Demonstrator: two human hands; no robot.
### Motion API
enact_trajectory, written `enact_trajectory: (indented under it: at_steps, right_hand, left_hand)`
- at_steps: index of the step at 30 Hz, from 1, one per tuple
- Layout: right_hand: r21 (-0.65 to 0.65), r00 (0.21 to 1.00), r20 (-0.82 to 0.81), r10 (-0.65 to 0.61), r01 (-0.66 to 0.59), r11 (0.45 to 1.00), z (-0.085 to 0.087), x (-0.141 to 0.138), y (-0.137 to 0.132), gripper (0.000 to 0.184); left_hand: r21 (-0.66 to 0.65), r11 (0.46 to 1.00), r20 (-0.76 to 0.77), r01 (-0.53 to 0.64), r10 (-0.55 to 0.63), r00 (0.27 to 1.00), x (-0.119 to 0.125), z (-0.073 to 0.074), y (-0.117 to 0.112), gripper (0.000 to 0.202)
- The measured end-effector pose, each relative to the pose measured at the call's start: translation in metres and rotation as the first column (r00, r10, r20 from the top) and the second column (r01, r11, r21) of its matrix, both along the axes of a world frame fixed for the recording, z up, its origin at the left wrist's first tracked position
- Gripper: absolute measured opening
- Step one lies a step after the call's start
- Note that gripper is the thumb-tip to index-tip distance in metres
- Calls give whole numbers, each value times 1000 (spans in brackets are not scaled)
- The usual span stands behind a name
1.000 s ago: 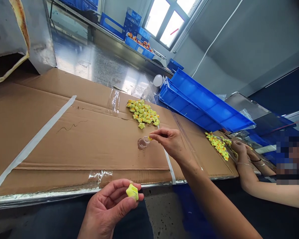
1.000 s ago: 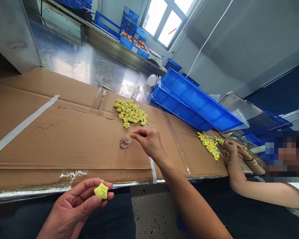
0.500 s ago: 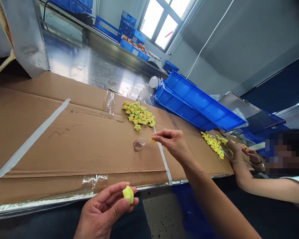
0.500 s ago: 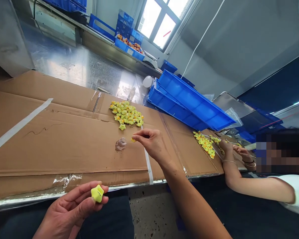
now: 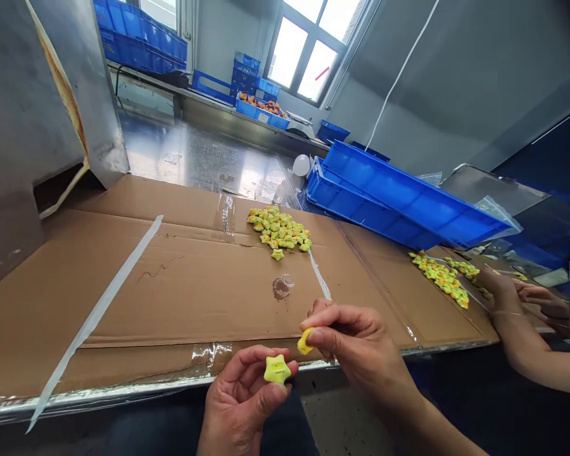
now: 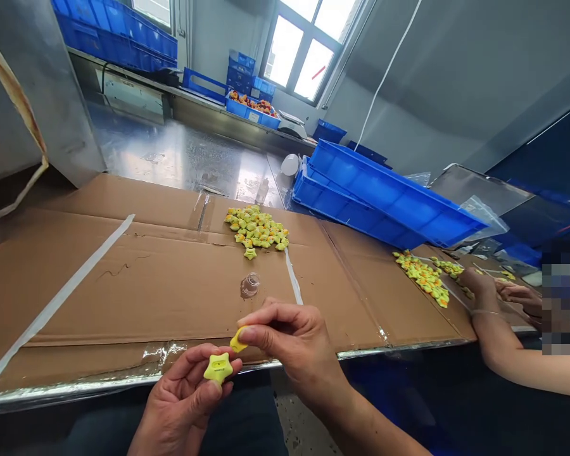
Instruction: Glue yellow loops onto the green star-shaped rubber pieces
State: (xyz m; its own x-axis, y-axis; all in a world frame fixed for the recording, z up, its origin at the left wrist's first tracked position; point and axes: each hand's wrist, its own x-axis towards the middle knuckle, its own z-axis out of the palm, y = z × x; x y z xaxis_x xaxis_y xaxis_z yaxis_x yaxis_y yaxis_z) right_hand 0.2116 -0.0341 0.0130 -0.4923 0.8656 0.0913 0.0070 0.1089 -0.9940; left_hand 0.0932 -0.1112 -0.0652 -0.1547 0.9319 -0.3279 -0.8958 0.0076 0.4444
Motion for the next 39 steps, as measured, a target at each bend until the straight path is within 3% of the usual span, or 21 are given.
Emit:
enact_trajectory:
  at_steps: [5, 30, 39]
  right_hand:
    - [-71, 999, -26, 20, -21, 997, -9, -6, -7, 2]
    - [41, 998, 66, 11, -13, 999, -12, -9, -14, 5]
    - [244, 985, 173, 21, -64, 968, -9, -8, -13, 5]
  left_hand:
    - [36, 999, -1, -9, 9, 1000, 1, 0, -3, 32]
    - [62, 998, 12, -11, 10, 1000, -1, 4, -6, 30]
    - [59, 998, -19, -24, 25, 1000, -1, 4, -6, 29]
